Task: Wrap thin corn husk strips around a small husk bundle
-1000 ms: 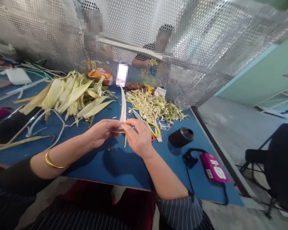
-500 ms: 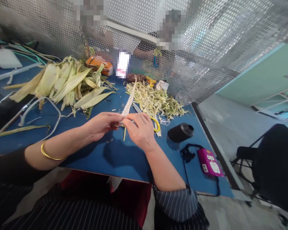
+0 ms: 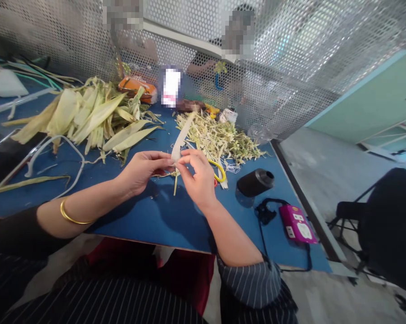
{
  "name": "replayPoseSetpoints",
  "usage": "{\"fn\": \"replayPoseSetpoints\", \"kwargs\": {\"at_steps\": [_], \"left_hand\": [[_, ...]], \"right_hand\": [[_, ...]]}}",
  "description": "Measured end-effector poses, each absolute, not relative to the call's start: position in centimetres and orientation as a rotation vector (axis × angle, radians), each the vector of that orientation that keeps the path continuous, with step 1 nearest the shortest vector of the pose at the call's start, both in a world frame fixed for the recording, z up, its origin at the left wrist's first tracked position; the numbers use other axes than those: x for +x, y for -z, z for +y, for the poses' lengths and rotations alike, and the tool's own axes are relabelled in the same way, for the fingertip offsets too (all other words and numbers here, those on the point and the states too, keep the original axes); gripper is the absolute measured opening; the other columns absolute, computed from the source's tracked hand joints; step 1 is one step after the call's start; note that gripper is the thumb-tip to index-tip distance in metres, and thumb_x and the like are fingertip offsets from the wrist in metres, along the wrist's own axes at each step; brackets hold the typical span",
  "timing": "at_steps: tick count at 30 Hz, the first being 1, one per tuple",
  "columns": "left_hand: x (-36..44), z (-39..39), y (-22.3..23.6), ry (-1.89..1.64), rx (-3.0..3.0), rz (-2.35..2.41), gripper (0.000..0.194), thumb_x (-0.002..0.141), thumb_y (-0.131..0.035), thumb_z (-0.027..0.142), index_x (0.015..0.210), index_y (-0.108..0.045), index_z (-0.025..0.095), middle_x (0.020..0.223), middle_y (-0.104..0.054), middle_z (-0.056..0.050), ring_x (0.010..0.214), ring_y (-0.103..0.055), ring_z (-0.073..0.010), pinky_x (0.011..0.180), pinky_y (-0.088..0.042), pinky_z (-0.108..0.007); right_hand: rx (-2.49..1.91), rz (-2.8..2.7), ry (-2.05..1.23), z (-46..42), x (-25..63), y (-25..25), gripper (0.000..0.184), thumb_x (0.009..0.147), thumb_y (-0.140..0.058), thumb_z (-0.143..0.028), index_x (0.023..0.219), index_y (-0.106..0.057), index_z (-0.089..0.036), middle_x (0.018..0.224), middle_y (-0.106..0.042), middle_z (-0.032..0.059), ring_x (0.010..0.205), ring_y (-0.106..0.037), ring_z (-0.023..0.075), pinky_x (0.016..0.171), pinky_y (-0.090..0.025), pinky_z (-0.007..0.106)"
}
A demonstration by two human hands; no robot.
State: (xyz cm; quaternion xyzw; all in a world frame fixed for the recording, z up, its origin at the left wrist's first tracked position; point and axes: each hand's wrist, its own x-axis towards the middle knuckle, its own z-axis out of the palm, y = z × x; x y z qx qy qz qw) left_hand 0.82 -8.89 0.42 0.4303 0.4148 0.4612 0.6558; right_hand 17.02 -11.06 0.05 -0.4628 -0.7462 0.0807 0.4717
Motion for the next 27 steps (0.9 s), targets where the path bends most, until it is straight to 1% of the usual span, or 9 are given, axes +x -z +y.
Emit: {"fn": "replayPoseSetpoints", "kwargs": {"at_steps": [5, 9, 11, 15, 18, 21, 23, 25, 27], "left_hand": [[0.96, -8.99, -0.12, -1.091, 1.072, 0.936, 0.02, 0.067, -0.074, 0.031, 0.079, -0.073, 0.015, 0.071, -0.07, -0.004, 0.064, -0.062, -0.012, 0.061, -0.045, -0.024], [1.04, -8.92, -0.04, -1.101, 1.109, 0.936, 0.02, 0.068, -0.073, 0.031, 0.08, -0.073, 0.015, 0.071, -0.071, -0.005, 0.065, -0.064, -0.0128, 0.061, -0.046, -0.024], [1.06, -8.9, -0.04, -1.095, 1.109, 0.925, 0.02, 0.069, -0.072, 0.032, 0.08, -0.073, 0.015, 0.071, -0.072, -0.006, 0.068, -0.065, -0.0141, 0.061, -0.046, -0.024], [1.11, -8.97, -0.05, -1.075, 1.137, 0.898, 0.024, 0.069, -0.073, 0.036, 0.082, -0.073, 0.015, 0.075, -0.072, -0.007, 0.071, -0.066, -0.0154, 0.062, -0.047, -0.025], [1.26, -9.0, -0.05, -1.094, 1.188, 0.927, 0.024, 0.063, -0.078, 0.032, 0.078, -0.072, 0.014, 0.073, -0.071, -0.005, 0.065, -0.062, -0.0124, 0.061, -0.046, -0.024], [1.43, -8.98, -0.09, -1.114, 1.195, 0.959, 0.019, 0.064, -0.076, 0.028, 0.075, -0.07, 0.014, 0.068, -0.07, -0.004, 0.062, -0.061, -0.0111, 0.06, -0.046, -0.024], [1.49, -8.95, -0.13, -1.112, 1.18, 0.972, 0.016, 0.065, -0.074, 0.025, 0.076, -0.07, 0.014, 0.068, -0.069, -0.003, 0.063, -0.062, -0.0114, 0.06, -0.046, -0.024], [1.48, -8.95, -0.16, -1.101, 1.174, 0.97, 0.015, 0.065, -0.074, 0.023, 0.076, -0.07, 0.014, 0.069, -0.069, -0.003, 0.064, -0.064, -0.012, 0.061, -0.047, -0.024], [1.43, -8.98, -0.18, -1.093, 1.174, 0.963, 0.016, 0.066, -0.073, 0.024, 0.077, -0.07, 0.014, 0.07, -0.069, -0.003, 0.066, -0.064, -0.0124, 0.061, -0.047, -0.024]], "right_hand": [[-1.257, -1.632, -0.547, -11.11, 16.68, -0.06, 0.013, 0.083, -0.059, -0.029, 0.076, -0.06, -0.019, 0.096, -0.066, 0.0034, 0.074, -0.059, 0.0128, 0.068, -0.046, 0.027], [-1.327, -1.582, -0.575, -11.2, 16.54, -0.17, 0.012, 0.08, -0.061, -0.029, 0.074, -0.061, -0.019, 0.072, -0.063, -0.0009, 0.062, -0.054, 0.0107, 0.061, -0.043, 0.025], [-1.347, -1.559, -0.547, -11.24, 16.5, -0.19, 0.012, 0.079, -0.061, -0.029, 0.074, -0.062, -0.019, 0.066, -0.061, -0.002, 0.059, -0.052, 0.0102, 0.059, -0.042, 0.024], [-1.355, -1.524, -0.526, -11.28, 16.41, -0.14, 0.011, 0.077, -0.063, -0.028, 0.073, -0.062, -0.018, 0.064, -0.061, -0.002, 0.057, -0.051, 0.0098, 0.057, -0.041, 0.024], [-1.355, -1.531, -0.506, -11.26, 16.36, -0.05, 0.01, 0.076, -0.063, -0.026, 0.071, -0.062, -0.018, 0.064, -0.061, -0.0021, 0.057, -0.051, 0.0096, 0.057, -0.041, 0.024], [-1.341, -1.502, -0.512, -11.12, 16.47, 0.08, 0.011, 0.076, -0.065, -0.027, 0.07, -0.06, -0.019, 0.065, -0.062, -0.0021, 0.057, -0.052, 0.0095, 0.057, -0.042, 0.025], [-1.313, -1.45, -0.564, -10.97, 16.61, 0.17, 0.014, 0.074, -0.068, -0.029, 0.076, -0.059, -0.019, 0.068, -0.063, -0.002, 0.059, -0.055, 0.0101, 0.058, -0.045, 0.026], [-1.287, -1.399, -0.631, -10.81, 16.74, 0.24, 0.021, 0.071, -0.071, -0.03, 0.083, -0.057, -0.02, 0.071, -0.064, -0.0019, 0.06, -0.058, 0.0113, 0.06, -0.047, 0.027], [-1.273, -1.371, -0.684, -10.68, 16.83, 0.32, 0.027, 0.07, -0.072, -0.031, 0.088, -0.055, -0.021, 0.072, -0.065, -0.0018, 0.062, -0.061, 0.0125, 0.061, -0.049, 0.029]]}}
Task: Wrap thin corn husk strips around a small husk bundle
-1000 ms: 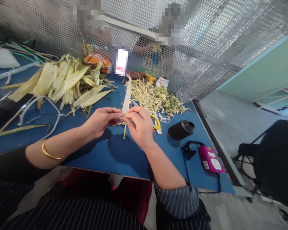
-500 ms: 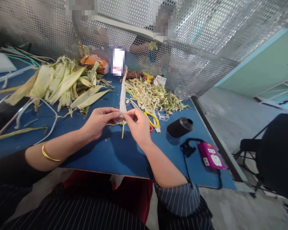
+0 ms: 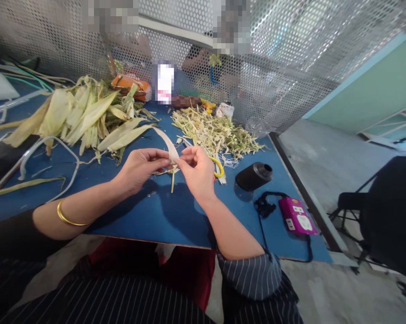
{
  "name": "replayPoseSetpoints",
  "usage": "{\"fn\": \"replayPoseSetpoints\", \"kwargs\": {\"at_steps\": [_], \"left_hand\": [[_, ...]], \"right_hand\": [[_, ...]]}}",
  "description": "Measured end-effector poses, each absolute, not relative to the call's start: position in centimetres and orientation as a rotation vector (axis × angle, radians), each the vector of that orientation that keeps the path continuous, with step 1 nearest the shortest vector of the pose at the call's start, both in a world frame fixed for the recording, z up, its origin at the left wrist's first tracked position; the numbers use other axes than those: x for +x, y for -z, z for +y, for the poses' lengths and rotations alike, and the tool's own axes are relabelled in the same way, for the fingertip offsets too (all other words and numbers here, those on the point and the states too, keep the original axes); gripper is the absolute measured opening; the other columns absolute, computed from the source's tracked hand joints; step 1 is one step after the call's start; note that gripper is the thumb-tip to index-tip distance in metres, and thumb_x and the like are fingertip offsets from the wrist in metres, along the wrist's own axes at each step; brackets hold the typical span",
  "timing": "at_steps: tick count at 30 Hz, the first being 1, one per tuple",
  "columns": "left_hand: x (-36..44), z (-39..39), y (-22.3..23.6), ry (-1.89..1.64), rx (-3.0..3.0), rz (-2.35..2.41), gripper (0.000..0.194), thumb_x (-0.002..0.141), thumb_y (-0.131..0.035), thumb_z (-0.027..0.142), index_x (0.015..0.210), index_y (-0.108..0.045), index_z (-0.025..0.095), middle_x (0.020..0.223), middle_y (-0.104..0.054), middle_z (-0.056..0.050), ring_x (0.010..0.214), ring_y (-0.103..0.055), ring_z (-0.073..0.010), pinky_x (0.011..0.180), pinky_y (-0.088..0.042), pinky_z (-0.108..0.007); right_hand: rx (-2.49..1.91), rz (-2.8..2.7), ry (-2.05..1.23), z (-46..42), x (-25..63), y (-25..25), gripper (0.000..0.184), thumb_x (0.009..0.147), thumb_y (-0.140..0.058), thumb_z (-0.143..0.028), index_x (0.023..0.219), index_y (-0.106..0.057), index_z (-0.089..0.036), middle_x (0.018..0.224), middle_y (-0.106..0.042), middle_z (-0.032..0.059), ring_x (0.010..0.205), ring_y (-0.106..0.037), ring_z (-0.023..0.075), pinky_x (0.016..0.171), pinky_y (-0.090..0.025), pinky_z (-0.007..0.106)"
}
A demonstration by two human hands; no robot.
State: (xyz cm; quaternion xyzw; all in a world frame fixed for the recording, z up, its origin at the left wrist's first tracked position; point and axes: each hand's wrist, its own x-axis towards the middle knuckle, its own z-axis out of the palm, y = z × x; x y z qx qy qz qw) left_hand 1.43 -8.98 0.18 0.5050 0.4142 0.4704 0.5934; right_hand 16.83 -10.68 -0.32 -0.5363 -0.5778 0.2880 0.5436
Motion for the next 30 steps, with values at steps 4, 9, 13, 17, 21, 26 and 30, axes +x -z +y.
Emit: {"fn": "replayPoseSetpoints", "kwargs": {"at_steps": [4, 9, 13, 17, 21, 26, 30], "left_hand": [[1.32, -9.12, -0.24, -1.074, 1.237, 0.941, 0.019, 0.066, -0.075, 0.028, 0.078, -0.071, 0.014, 0.072, -0.069, -0.003, 0.064, -0.06, -0.0104, 0.06, -0.046, -0.022], [1.22, -8.78, -0.18, -1.056, 1.162, 0.976, 0.019, 0.063, -0.077, 0.029, 0.071, -0.07, 0.014, 0.068, -0.068, -0.003, 0.06, -0.058, -0.0093, 0.058, -0.045, -0.022], [0.9, -8.27, -0.19, -1.028, 1.003, 0.963, 0.021, 0.06, -0.079, 0.029, 0.072, -0.07, 0.015, 0.067, -0.067, -0.003, 0.06, -0.06, -0.0102, 0.057, -0.044, -0.023], [0.67, -8.2, -0.24, -1.007, 0.94, 0.935, 0.021, 0.06, -0.079, 0.03, 0.072, -0.07, 0.015, 0.067, -0.066, -0.002, 0.06, -0.058, -0.0092, 0.056, -0.042, -0.022], [0.68, -8.34, -0.18, -0.977, 0.922, 0.921, 0.019, 0.061, -0.078, 0.028, 0.074, -0.07, 0.016, 0.07, -0.067, -0.003, 0.064, -0.059, -0.0108, 0.058, -0.042, -0.023], [0.6, -8.5, -0.31, -0.947, 0.902, 0.889, 0.013, 0.064, -0.074, 0.026, 0.073, -0.069, 0.017, 0.071, -0.066, -0.002, 0.065, -0.059, -0.0107, 0.059, -0.042, -0.023], [0.58, -8.58, -0.5, -0.924, 0.89, 0.924, 0.013, 0.063, -0.075, 0.026, 0.07, -0.069, 0.017, 0.067, -0.066, -0.003, 0.064, -0.06, -0.0115, 0.055, -0.041, -0.022]], "right_hand": [[-1.26, -1.366, -0.733, -10.44, 16.92, 0.68, 0.026, 0.071, -0.071, -0.03, 0.088, -0.053, -0.022, 0.07, -0.064, -0.0025, 0.061, -0.062, 0.0131, 0.061, -0.05, 0.029], [-1.233, -1.382, -0.852, -10.35, 17.04, 0.77, 0.025, 0.075, -0.068, -0.027, 0.093, -0.051, -0.022, 0.07, -0.065, -0.0026, 0.06, -0.064, 0.0135, 0.063, -0.053, 0.031], [-1.17, -1.571, -0.616, -10.72, 17.22, 0.15, 0.026, 0.083, -0.059, -0.023, 0.108, -0.053, -0.025, 0.091, -0.066, 0.0004, 0.07, -0.065, 0.0133, 0.074, -0.053, 0.033], [-1.081, -1.827, -0.216, -10.9, 17.42, -0.02, 0.015, 0.083, -0.061, -0.022, 0.096, -0.064, -0.027, 0.105, -0.058, 0.0034, 0.084, -0.061, 0.0148, 0.079, -0.051, 0.034], [-1.069, -1.886, -0.1, -10.73, 17.43, 0.38, 0.009, 0.084, -0.061, -0.024, 0.088, -0.067, -0.028, 0.094, -0.058, 0.0034, 0.085, -0.058, 0.0163, 0.073, -0.049, 0.033], [-1.088, -1.9, -0.069, -10.61, 17.5, 0.59, 0.009, 0.084, -0.06, -0.025, 0.087, -0.068, -0.029, 0.09, -0.059, 0.0029, 0.084, -0.058, 0.0173, 0.074, -0.048, 0.035], [-1.081, -1.918, -0.041, -10.65, 17.6, 0.48, 0.009, 0.085, -0.059, -0.024, 0.085, -0.067, -0.028, 0.087, -0.058, 0.0024, 0.083, -0.057, 0.0165, 0.074, -0.047, 0.034]]}}
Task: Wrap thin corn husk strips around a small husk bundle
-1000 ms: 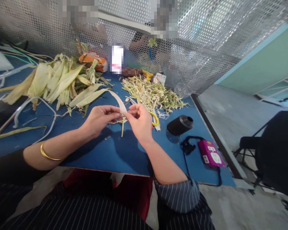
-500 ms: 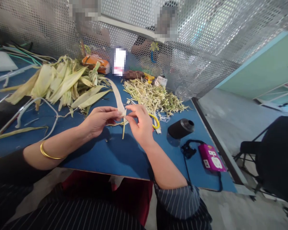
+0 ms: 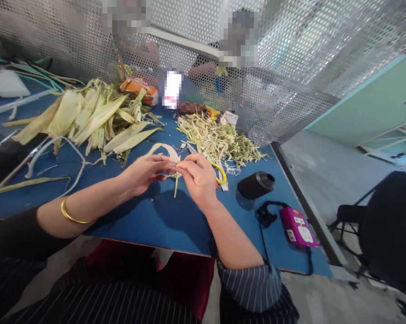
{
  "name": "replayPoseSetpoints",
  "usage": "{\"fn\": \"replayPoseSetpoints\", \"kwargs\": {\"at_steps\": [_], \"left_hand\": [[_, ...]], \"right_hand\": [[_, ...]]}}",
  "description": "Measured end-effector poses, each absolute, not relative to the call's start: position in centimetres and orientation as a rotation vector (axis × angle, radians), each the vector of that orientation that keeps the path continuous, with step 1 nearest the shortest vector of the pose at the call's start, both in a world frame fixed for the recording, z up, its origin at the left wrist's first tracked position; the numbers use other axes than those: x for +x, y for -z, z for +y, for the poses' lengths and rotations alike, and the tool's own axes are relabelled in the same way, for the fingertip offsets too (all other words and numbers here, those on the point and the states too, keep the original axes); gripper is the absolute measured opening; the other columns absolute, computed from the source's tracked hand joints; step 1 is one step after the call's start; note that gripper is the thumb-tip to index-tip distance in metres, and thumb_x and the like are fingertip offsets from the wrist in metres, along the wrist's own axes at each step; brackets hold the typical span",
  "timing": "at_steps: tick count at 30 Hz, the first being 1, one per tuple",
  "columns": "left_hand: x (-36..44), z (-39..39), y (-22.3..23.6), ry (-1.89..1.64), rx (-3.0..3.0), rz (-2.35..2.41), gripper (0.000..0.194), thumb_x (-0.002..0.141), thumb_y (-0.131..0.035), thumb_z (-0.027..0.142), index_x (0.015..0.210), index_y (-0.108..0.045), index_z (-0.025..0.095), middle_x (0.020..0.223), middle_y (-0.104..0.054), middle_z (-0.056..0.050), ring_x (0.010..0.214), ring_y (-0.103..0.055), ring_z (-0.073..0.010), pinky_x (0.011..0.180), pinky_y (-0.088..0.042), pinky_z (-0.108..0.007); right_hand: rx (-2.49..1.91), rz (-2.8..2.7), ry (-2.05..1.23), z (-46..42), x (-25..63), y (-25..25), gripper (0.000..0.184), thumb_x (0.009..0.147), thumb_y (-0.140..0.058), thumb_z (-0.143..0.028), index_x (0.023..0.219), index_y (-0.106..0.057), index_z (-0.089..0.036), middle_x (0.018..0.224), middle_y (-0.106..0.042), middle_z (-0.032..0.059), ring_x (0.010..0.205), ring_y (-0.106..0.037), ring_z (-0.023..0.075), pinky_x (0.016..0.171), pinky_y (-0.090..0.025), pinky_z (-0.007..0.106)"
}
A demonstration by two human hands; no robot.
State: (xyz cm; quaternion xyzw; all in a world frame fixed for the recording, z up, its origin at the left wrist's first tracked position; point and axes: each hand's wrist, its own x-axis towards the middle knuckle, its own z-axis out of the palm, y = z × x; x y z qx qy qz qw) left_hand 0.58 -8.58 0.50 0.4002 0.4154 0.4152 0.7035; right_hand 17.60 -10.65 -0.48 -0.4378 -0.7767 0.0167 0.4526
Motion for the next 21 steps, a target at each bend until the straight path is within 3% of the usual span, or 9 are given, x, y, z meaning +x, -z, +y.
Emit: {"fn": "replayPoseSetpoints", "kwargs": {"at_steps": [12, 21], "left_hand": [[1.1, -8.7, -0.4, -1.086, 1.071, 0.977, 0.019, 0.06, -0.076, 0.025, 0.075, -0.073, 0.014, 0.071, -0.069, -0.004, 0.062, -0.06, -0.0119, 0.06, -0.049, -0.026], [1.2, -8.7, 0.1, -1.087, 1.134, 0.945, 0.021, 0.065, -0.074, 0.028, 0.08, -0.073, 0.013, 0.074, -0.071, -0.005, 0.065, -0.063, -0.0131, 0.065, -0.051, -0.027]], "right_hand": [[-1.214, -1.86, -0.232, -10.9, 16.8, 0.1, 0.012, 0.087, -0.053, -0.025, 0.077, -0.059, -0.022, 0.092, -0.06, 0.0041, 0.09, -0.057, 0.0182, 0.082, -0.045, 0.034], [-1.331, -1.604, -0.478, -10.9, 16.5, 0.9, 0.006, 0.079, -0.06, -0.026, 0.079, -0.058, -0.02, 0.076, -0.063, -0.0003, 0.068, -0.057, 0.0132, 0.068, -0.046, 0.029]]}}
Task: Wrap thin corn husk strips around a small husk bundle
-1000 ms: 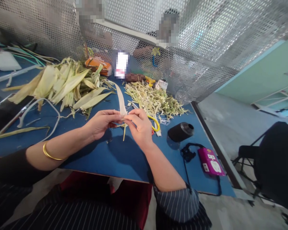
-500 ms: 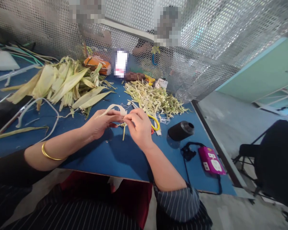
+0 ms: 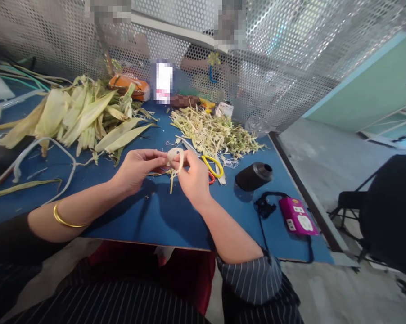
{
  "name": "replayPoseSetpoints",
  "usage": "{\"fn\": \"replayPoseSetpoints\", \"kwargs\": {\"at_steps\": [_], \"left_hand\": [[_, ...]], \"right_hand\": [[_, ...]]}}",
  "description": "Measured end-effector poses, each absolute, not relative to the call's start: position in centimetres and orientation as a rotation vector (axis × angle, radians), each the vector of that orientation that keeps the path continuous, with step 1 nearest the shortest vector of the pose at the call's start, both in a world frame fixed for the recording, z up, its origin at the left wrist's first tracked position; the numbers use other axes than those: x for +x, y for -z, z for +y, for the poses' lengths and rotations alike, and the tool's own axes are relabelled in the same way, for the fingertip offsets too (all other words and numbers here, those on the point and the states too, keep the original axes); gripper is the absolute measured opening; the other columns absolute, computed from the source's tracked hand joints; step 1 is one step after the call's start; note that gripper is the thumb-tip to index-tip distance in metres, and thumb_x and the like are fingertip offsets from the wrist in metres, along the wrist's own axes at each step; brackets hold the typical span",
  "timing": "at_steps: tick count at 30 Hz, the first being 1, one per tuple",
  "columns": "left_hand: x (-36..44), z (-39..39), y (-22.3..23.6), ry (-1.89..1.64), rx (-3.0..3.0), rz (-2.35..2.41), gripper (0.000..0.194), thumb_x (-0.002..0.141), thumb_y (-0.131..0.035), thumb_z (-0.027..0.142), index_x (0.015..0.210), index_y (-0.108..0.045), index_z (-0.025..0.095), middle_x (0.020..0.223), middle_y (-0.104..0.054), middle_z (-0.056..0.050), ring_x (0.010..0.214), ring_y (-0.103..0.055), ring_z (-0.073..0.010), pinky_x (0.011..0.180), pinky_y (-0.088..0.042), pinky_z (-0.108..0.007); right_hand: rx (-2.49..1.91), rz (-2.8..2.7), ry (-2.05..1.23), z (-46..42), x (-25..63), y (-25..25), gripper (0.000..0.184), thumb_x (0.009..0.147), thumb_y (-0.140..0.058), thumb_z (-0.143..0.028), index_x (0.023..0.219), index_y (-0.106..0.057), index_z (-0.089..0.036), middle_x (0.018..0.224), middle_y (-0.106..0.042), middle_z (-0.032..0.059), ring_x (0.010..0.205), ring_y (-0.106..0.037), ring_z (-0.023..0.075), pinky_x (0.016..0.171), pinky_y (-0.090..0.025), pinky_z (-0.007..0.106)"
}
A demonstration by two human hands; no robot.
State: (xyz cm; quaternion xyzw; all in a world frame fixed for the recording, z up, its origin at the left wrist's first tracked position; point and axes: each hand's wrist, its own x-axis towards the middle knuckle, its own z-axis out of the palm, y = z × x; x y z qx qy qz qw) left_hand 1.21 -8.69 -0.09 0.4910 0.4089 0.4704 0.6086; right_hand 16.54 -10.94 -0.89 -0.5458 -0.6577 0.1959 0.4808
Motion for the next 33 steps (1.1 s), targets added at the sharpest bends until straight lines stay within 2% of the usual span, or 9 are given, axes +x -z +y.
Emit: {"fn": "replayPoseSetpoints", "kwargs": {"at_steps": [7, 12, 16, 23, 28, 33], "left_hand": [[1.32, -8.87, 0.67, -1.11, 1.317, 0.935, 0.035, 0.059, -0.08, 0.028, 0.088, -0.07, 0.013, 0.085, -0.072, -0.007, 0.075, -0.065, -0.0153, 0.075, -0.052, -0.028], [1.29, -9.03, 0.38, -1.144, 1.421, 1.008, 0.032, 0.063, -0.078, 0.036, 0.086, -0.072, 0.014, 0.084, -0.073, -0.007, 0.077, -0.067, -0.0173, 0.075, -0.053, -0.029], [1.26, -9.12, 0.0, -1.153, 1.419, 1.005, 0.03, 0.063, -0.077, 0.038, 0.083, -0.073, 0.015, 0.082, -0.073, -0.006, 0.075, -0.067, -0.0175, 0.073, -0.052, -0.028], [1.47, -9.01, 0.3, -1.176, 1.324, 0.948, 0.023, 0.068, -0.074, 0.032, 0.081, -0.071, 0.014, 0.078, -0.073, -0.006, 0.073, -0.067, -0.0163, 0.073, -0.053, -0.029], [1.87, -9.1, 0.19, -1.214, 1.186, 0.94, 0.017, 0.066, -0.074, 0.026, 0.075, -0.067, 0.013, 0.072, -0.071, -0.005, 0.066, -0.065, -0.0138, 0.07, -0.053, -0.028], [2.13, -8.99, 0.77, -1.213, 1.149, 1.019, 0.023, 0.061, -0.077, 0.03, 0.074, -0.067, 0.014, 0.069, -0.069, -0.004, 0.062, -0.062, -0.0127, 0.062, -0.05, -0.025]], "right_hand": [[-1.338, -1.437, -0.602, -10.62, 16.45, 0.71, 0.022, 0.073, -0.067, -0.025, 0.09, -0.054, -0.021, 0.075, -0.066, -0.0013, 0.068, -0.062, 0.0129, 0.067, -0.047, 0.029], [-1.35, -1.432, -0.635, -10.9, 16.53, 0.04, 0.018, 0.073, -0.068, -0.027, 0.086, -0.057, -0.021, 0.071, -0.067, -0.0023, 0.064, -0.062, 0.0132, 0.064, -0.048, 0.028], [-1.327, -1.406, -0.644, -10.59, 16.87, 0.39, 0.02, 0.072, -0.068, -0.032, 0.086, -0.058, -0.021, 0.071, -0.068, -0.0012, 0.068, -0.066, 0.0162, 0.067, -0.051, 0.032], [-1.263, -1.39, -0.699, -10.75, 16.69, 0.22, 0.018, 0.072, -0.069, -0.027, 0.085, -0.058, -0.021, 0.07, -0.067, -0.0023, 0.064, -0.064, 0.0132, 0.063, -0.051, 0.028], [-1.244, -1.355, -0.784, -10.75, 16.36, 0.18, 0.017, 0.075, -0.066, -0.029, 0.086, -0.057, -0.02, 0.07, -0.066, -0.0007, 0.065, -0.064, 0.0143, 0.063, -0.052, 0.03], [-1.282, -1.393, -0.644, -10.61, 16.35, 0.79, 0.018, 0.073, -0.066, -0.023, 0.087, -0.056, -0.02, 0.074, -0.067, -0.0003, 0.066, -0.064, 0.0134, 0.066, -0.051, 0.03]]}}
